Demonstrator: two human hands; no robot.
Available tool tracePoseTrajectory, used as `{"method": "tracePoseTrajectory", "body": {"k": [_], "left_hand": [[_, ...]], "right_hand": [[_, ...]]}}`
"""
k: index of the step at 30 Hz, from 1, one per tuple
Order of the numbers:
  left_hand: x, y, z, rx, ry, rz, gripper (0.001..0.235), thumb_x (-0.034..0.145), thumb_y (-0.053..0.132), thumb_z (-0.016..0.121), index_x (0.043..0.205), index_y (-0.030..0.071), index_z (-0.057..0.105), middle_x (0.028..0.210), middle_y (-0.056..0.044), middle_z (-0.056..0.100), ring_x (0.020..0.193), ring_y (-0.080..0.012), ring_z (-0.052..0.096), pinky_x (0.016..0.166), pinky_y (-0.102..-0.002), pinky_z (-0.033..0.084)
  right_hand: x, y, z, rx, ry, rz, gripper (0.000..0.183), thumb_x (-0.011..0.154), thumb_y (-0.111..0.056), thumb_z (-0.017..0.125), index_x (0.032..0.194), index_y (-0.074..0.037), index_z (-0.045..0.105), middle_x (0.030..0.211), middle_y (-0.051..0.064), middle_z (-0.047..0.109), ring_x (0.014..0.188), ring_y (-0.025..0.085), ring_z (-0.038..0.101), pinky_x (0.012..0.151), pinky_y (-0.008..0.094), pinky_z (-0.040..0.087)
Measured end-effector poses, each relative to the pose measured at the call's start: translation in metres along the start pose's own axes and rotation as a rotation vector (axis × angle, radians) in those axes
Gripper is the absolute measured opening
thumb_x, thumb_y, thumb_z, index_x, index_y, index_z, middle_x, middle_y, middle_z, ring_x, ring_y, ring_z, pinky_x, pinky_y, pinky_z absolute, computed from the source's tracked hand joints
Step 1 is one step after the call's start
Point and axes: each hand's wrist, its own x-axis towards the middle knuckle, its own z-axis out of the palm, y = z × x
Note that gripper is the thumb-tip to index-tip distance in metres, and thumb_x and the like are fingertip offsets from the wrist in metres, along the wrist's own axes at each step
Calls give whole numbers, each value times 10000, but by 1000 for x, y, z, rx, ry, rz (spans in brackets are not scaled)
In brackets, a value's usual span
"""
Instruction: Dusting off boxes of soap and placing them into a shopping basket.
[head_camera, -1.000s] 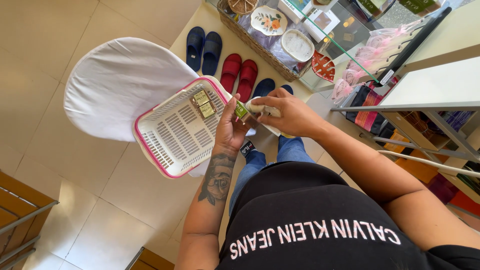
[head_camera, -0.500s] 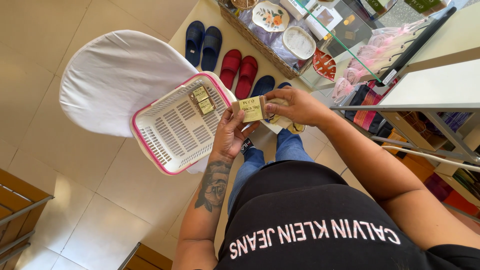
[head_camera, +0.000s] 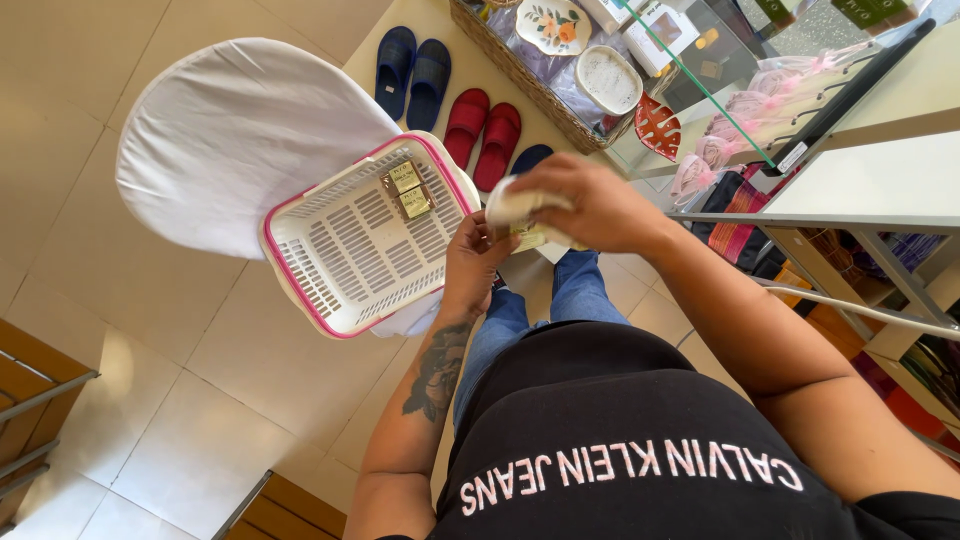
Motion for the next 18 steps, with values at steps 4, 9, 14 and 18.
{"method": "tracePoseTrajectory", "body": {"k": [4, 9, 14, 18], "left_hand": [[-6, 6, 1, -20, 21, 17, 380, 754, 28, 904, 1061, 140, 709, 801, 49, 496, 821, -79, 608, 730, -265, 618], [-3, 13, -19, -112, 140, -45, 397, 755, 31, 881, 1081, 148, 687, 871, 29, 601, 812, -109, 635, 699, -276, 652], [2, -8, -32, -134, 229, -74, 395, 759, 13, 879, 1085, 128, 687, 839, 5, 592, 773, -134, 649, 689, -313, 649], [4, -26, -57, -119, 335, -104, 406, 750, 26, 883, 1077, 146, 675, 882, 7, 605, 792, -138, 645, 679, -300, 654]], "right_hand": [[-2, 25, -2, -155, -87, -30, 369, 887, -111, 682, 1247, -191, 696, 1207, 223, 631, 1049, 520, 632, 867, 645, 513], [2, 37, -14, -263, -19, 118, 459, 966, -102, 632, 1409, -222, 631, 1196, 241, 583, 1015, 508, 648, 825, 581, 537], [12, 37, 45, -189, -208, 135, 467, 929, -141, 625, 1349, -345, 637, 1148, 172, 643, 998, 495, 663, 840, 616, 543], [25, 84, 88, -343, -277, 273, 425, 958, -210, 610, 1360, -346, 609, 1185, 112, 623, 953, 453, 686, 810, 564, 568]]}}
